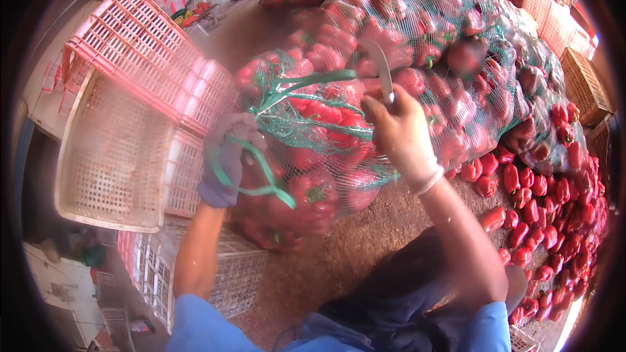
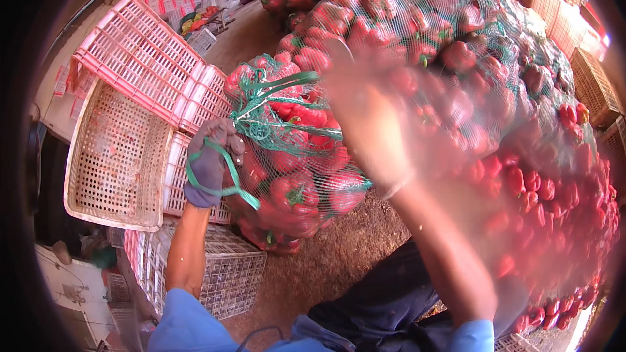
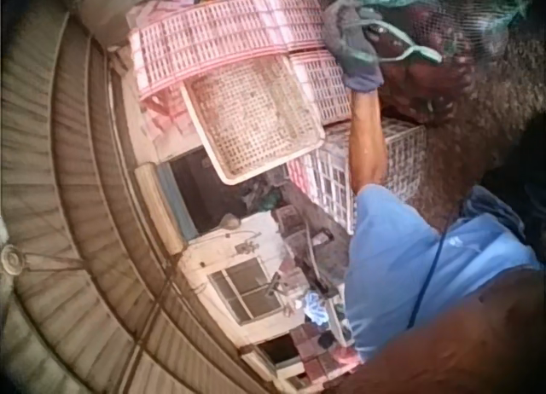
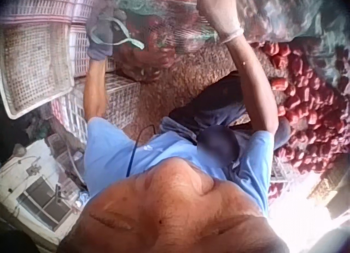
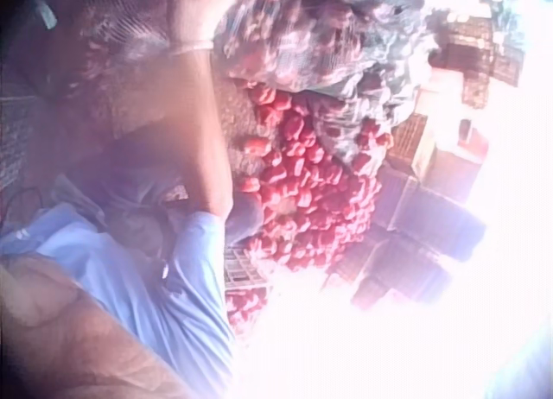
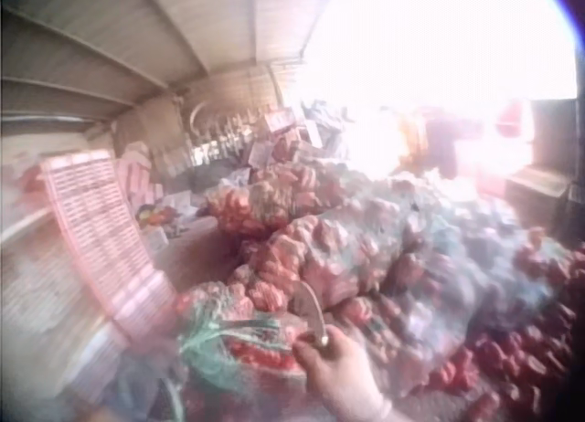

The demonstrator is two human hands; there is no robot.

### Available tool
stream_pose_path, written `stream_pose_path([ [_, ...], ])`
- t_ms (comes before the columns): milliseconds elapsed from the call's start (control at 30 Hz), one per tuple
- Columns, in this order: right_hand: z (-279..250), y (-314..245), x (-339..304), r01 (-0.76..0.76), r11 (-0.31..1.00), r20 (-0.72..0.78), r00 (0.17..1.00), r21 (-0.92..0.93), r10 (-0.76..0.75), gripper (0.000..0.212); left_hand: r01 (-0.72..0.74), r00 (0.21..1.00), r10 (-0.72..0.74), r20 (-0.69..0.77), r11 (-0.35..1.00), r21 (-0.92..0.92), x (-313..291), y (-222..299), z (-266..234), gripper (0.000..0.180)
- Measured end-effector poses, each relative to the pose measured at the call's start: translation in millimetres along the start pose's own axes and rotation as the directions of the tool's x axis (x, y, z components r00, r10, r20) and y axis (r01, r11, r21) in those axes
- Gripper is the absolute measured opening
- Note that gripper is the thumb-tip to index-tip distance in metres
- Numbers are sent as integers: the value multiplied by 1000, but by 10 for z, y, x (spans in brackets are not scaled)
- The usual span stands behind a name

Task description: The person prepares bell peppers by using a hooked knife to cut off the stems and remove the cores, then placing the cleaned peppers into a crate.

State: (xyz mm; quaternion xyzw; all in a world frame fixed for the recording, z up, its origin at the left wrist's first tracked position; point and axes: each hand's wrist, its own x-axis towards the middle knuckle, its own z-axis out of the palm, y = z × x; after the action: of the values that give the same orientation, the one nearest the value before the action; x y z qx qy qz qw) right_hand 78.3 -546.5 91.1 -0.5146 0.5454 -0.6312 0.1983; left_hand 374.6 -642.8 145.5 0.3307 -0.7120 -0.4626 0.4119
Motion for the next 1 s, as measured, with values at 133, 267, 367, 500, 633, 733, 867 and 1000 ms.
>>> stream_pose_path([
  [133,123,-276,359,112,940,354,935,-323,10,21,-195,979,181,96,966,170,-61,-73,40,29],
  [267,375,-399,479,119,877,468,874,-466,130,24,-224,969,191,159,947,231,-74,-3,169,28],
  [367,474,-347,466,149,870,533,834,-470,144,24,-220,969,189,162,954,205,-87,-39,145,21],
  [500,524,-291,419,200,855,542,834,-479,108,25,-241,964,201,172,936,257,-110,-10,158,15],
  [633,515,-163,378,282,810,541,840,-515,51,23,-222,973,203,107,952,211,-114,-20,238,18],
  [733,398,-190,247,340,775,560,829,-533,21,24,-223,974,201,104,934,279,-226,-37,173,21],
  [867,456,-85,207,404,719,538,841,-566,-49,33,-440,898,371,238,785,436,-263,-136,313,9],
  [1000,509,-51,184,402,751,503,857,-524,-108,26,-471,882,394,258,750,464,-243,-80,327,9],
])
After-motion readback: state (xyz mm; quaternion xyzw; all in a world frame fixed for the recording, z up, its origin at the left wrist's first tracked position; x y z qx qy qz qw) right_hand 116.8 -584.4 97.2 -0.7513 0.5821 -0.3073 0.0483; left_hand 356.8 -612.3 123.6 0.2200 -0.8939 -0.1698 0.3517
